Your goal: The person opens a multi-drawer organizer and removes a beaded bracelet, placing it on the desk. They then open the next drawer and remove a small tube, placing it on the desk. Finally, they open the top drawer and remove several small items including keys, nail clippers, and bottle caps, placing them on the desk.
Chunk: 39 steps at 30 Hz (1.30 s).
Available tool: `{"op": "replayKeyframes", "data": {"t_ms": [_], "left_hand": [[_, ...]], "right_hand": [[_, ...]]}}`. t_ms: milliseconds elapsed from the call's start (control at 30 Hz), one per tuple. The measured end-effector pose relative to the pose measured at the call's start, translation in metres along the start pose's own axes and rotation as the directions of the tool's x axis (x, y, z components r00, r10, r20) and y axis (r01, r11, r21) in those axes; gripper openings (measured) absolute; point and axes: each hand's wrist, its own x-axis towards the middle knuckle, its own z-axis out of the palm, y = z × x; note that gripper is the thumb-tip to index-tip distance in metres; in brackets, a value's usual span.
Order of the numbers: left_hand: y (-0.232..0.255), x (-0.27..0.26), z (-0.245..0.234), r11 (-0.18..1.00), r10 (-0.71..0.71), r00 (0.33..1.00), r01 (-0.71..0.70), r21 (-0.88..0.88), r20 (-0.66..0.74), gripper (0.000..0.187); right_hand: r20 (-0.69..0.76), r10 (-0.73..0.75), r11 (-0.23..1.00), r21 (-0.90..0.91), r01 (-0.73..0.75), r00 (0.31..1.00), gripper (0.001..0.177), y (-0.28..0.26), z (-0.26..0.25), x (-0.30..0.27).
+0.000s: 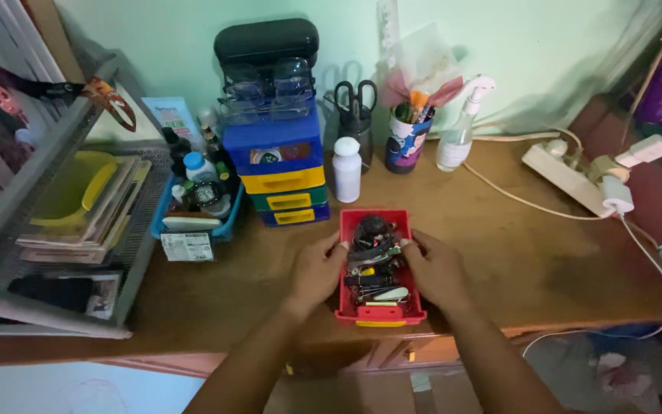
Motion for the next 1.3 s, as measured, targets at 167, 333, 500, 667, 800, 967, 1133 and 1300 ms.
{"op": "replayKeyframes", "data": {"t_ms": [167, 333, 500, 667, 800, 967, 1133, 1300], "left_hand": [[0.005, -0.01, -0.007, 0.998, -0.062, 0.997, 0.061, 0.021, 0.052, 0.047], [-0.007, -0.002, -0.003, 0.996, -0.091, 0.995, 0.091, -0.001, 0.03, 0.048], [-0.023, -0.002, -0.004, 0.973, -0.163, 0.987, 0.159, -0.167, -0.009, 0.05], [0.012, -0.015, -0.006, 0.994, 0.077, 0.997, -0.079, 0.076, 0.029, 0.054], [-0.008, -0.001, 0.011, 0.763, 0.541, 0.841, -0.487, 0.426, -0.008, 0.035], [0.0, 0.028, 0.038, 0.687, 0.713, 0.699, -0.681, 0.254, -0.054, 0.026], [0.078, 0.014, 0.046, 0.695, 0.669, 0.732, -0.677, 0.243, 0.125, 0.026], [0.094, 0.032, 0.096, 0.653, 0.619, 0.687, -0.72, 0.235, 0.381, 0.029]], "right_hand": [[0.005, 0.001, 1.0, -0.016, -0.001, 1.0, 0.049, -0.008, -0.005, -0.006], [0.009, -0.079, 0.996, -0.038, 0.079, 0.997, 0.05, -0.025, -0.021, -0.021], [0.128, -0.706, 0.686, -0.12, 0.718, 0.696, 0.035, -0.035, -0.032, -0.005], [0.18, -0.787, 0.542, -0.255, 0.801, 0.59, 0.021, 0.004, -0.001, 0.029], [0.104, -0.784, 0.577, -0.241, 0.781, 0.612, 0.018, -0.001, -0.008, 0.017], [0.011, -0.695, 0.711, -0.142, 0.689, 0.719, 0.014, -0.003, -0.042, 0.008], [-0.089, -0.668, 0.731, -0.267, 0.628, 0.739, 0.018, 0.041, -0.064, 0.025], [-0.308, -0.622, 0.779, -0.33, 0.533, 0.72, 0.015, 0.089, -0.084, 0.025]]}}
